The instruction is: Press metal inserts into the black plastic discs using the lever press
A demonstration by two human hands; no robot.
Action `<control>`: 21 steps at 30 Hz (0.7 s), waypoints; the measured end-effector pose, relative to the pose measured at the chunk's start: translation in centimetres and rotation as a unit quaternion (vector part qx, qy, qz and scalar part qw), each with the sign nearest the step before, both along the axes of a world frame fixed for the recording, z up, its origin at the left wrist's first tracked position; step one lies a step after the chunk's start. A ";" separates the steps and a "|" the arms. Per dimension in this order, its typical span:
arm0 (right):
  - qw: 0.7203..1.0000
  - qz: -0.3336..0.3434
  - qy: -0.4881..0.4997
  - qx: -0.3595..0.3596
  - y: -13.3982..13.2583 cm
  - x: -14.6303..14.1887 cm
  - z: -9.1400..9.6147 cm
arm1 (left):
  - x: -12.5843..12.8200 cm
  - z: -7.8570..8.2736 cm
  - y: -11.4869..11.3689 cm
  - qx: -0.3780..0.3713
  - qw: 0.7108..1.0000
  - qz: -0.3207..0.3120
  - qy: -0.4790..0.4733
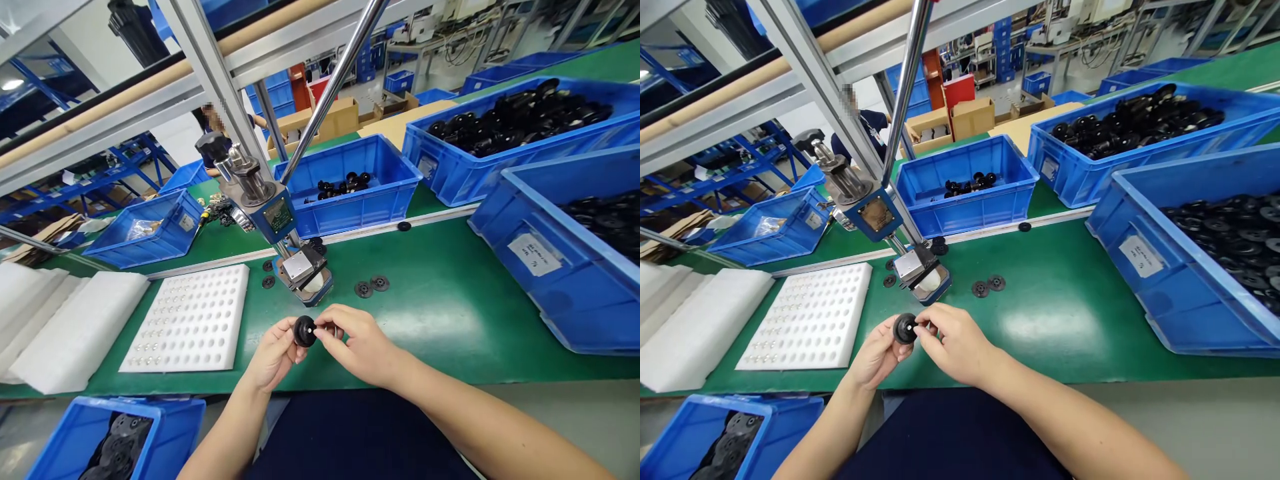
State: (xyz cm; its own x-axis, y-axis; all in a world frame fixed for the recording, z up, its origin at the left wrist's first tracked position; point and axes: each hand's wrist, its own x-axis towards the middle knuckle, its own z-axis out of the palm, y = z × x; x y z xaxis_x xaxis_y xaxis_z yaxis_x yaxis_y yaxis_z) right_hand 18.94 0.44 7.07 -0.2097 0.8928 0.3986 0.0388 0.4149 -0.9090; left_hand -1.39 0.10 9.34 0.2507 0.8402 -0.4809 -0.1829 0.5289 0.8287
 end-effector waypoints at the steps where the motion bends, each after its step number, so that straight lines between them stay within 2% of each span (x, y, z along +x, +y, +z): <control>1: 1.000 0.004 -0.008 -0.004 0.0 0.0 -0.1 | 0.0 -0.1 -0.1 0.001 1.000 0.000 0.009; 6: 0.999 0.018 -0.043 -0.019 0.1 -0.1 -0.8 | 0.1 -0.4 -0.1 -0.003 0.999 -0.010 0.047; 12: 0.997 0.001 -0.056 -0.045 -0.4 0.3 -2.0 | -0.1 -1.3 -0.2 -0.026 0.999 -0.008 0.034; 17: 0.987 0.078 -0.107 -0.094 -0.6 0.9 -2.0 | 0.7 -2.7 -0.8 -0.035 0.998 -0.027 0.040; 21: 0.962 0.159 -0.153 -0.162 0.9 2.5 -2.5 | 1.3 -4.6 -2.1 -0.033 0.996 -0.063 0.057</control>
State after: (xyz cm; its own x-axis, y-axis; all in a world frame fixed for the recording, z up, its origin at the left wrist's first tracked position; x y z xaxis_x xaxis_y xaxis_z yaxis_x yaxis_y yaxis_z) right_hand 21.48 1.33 4.62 -0.5554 0.8315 -0.0144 0.2436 0.1461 -0.9588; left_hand -0.08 -2.02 4.72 0.2927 0.7714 -0.5650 -0.0191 0.5954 0.8032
